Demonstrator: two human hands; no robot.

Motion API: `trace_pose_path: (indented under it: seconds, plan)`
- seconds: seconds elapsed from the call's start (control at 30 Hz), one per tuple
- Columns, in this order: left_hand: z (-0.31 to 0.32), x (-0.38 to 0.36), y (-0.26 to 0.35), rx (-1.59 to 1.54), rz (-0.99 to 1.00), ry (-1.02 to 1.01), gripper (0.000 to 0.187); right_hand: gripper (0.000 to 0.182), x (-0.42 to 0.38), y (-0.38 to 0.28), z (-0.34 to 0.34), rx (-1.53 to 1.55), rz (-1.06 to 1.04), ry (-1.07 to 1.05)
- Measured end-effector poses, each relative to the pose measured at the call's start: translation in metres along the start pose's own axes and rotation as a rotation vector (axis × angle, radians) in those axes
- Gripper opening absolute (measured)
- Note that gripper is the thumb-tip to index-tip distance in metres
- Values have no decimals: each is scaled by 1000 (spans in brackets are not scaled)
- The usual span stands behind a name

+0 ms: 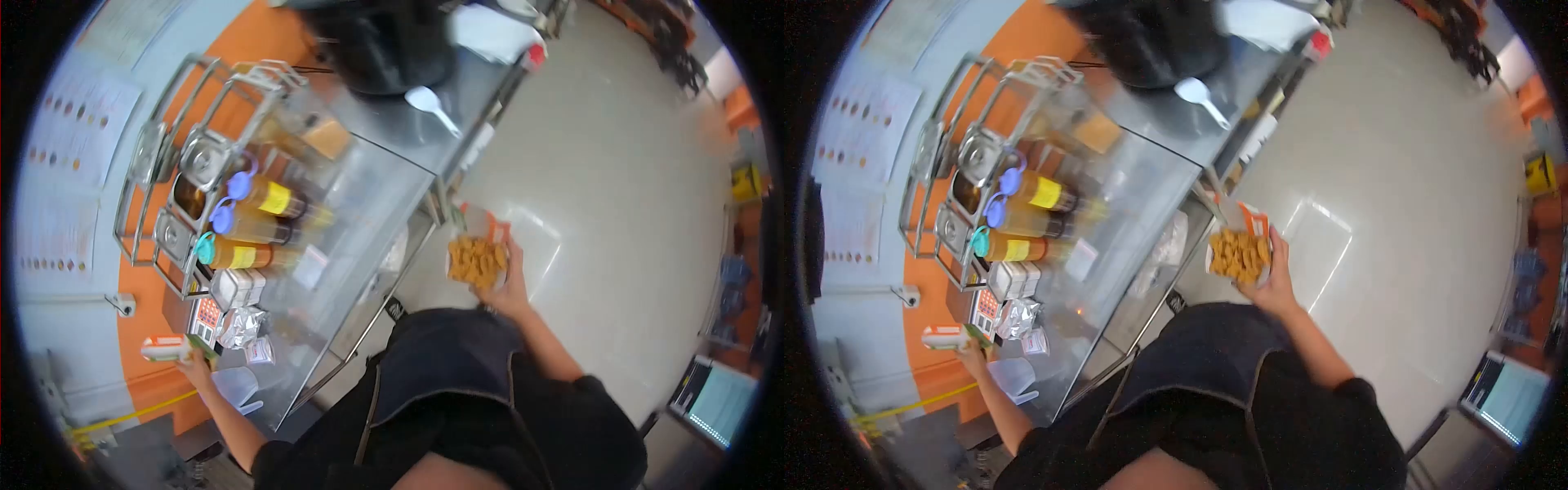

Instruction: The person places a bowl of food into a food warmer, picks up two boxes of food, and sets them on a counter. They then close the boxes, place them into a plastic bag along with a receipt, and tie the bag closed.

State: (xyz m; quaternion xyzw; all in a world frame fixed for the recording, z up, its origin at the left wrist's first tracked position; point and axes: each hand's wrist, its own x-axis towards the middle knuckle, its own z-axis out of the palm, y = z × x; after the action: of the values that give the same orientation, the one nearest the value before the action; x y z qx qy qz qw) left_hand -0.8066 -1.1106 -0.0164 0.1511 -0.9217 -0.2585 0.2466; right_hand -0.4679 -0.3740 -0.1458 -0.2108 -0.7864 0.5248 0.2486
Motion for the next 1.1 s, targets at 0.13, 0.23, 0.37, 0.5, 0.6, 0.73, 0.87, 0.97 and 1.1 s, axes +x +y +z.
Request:
trace_pose_path:
  seconds: [0.13,0.23,0.37,0.5,0.6,0.73,0.87,0.97,1.1]
  plan:
    - [1,-134,110,-73,-87,-171,99,126,30,52,-92,41,-33,23]
    - [36,-234,210,-226,-58,-340,102,127,55,80,-161,28,17,45]
    - [115,-331,320,-193,5,-485,107,126,98,113,-223,99,25,105]
    - [222,-449,486,-210,179,-678,125,124,158,151,-288,148,28,215]
    - [290,-524,650,-242,354,-831,135,124,198,187,-342,119,100,250]
    - [382,-599,839,-272,660,-904,135,125,241,208,-449,96,260,412]
    - [464,-672,1021,-334,979,-974,134,124,256,230,-576,-6,351,591]
    - [532,-712,1129,-426,1204,-984,134,123,275,261,-640,-152,364,747]
    - [596,-788,1273,-541,1309,-1107,133,123,317,337,-723,-62,411,954]
